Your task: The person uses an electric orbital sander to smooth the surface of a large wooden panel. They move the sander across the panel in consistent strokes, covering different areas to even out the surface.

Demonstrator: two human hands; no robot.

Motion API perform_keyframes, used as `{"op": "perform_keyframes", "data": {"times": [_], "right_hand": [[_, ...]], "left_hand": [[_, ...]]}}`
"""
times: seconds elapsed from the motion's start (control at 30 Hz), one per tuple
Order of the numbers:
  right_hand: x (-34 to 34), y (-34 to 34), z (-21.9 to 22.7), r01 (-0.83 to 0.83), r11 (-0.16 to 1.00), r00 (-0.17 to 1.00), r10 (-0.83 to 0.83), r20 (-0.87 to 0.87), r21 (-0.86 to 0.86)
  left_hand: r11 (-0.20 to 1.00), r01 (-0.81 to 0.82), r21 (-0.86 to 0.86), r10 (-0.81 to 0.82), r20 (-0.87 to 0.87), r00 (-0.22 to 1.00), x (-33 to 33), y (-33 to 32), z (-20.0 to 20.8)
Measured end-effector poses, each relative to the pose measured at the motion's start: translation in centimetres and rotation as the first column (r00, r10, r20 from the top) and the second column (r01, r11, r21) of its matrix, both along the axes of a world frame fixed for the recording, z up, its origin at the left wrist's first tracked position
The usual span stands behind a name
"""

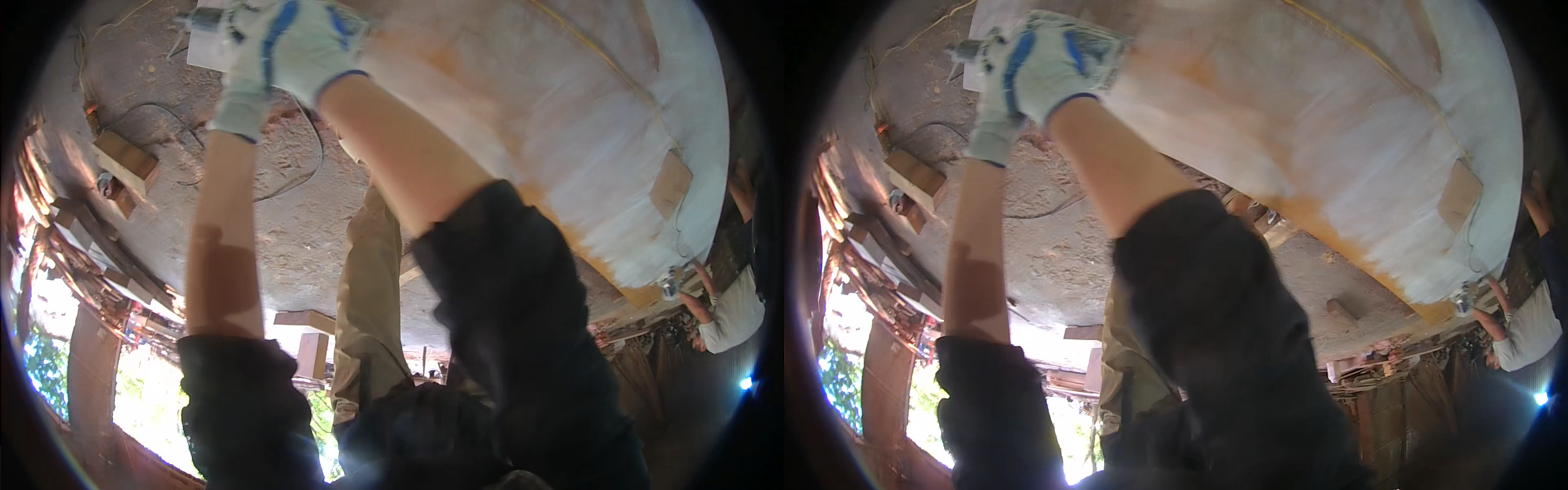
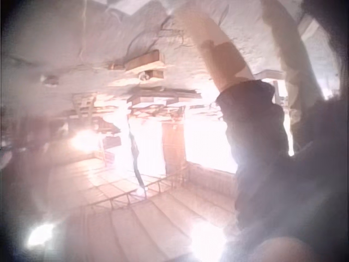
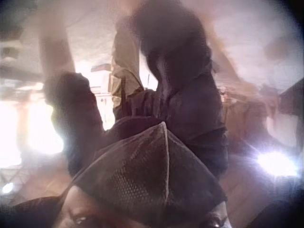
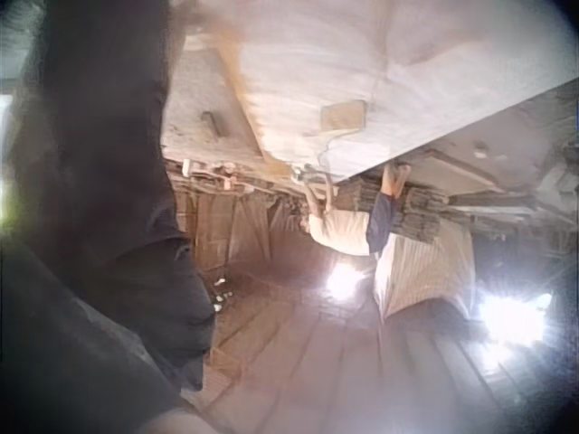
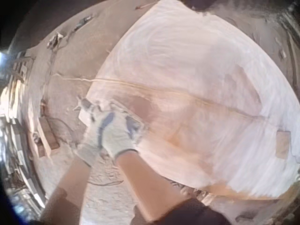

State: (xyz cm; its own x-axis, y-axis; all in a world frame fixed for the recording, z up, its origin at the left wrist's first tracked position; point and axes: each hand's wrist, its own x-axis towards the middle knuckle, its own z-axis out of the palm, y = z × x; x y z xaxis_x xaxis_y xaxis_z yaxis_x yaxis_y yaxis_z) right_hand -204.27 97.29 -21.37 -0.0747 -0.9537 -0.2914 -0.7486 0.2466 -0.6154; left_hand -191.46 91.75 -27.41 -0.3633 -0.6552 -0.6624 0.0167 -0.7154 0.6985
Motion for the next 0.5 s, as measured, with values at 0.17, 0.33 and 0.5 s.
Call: {"op": "perform_keyframes", "data": {"times": [0.17,0.33,0.5], "right_hand": [[-7.5,13.9,0.3,0.131,0.965,0.989,-0.142,-0.032,-0.226],[-15.2,27.8,2.5,0.124,0.982,0.985,-0.139,-0.1,-0.142],[-20.7,40.8,0.4,0.19,0.981,0.973,-0.193,-0.128,-0.04]], "left_hand": [[0.931,0.168,-0.323,-0.097,0.223,0.97,-10.5,15.2,2.4],[0.974,0.139,-0.18,-0.09,0.258,0.962,-18.9,31.6,4.1],[0.915,0.389,-0.102,-0.333,0.35,0.876,-23.9,42.1,6.8]]}}
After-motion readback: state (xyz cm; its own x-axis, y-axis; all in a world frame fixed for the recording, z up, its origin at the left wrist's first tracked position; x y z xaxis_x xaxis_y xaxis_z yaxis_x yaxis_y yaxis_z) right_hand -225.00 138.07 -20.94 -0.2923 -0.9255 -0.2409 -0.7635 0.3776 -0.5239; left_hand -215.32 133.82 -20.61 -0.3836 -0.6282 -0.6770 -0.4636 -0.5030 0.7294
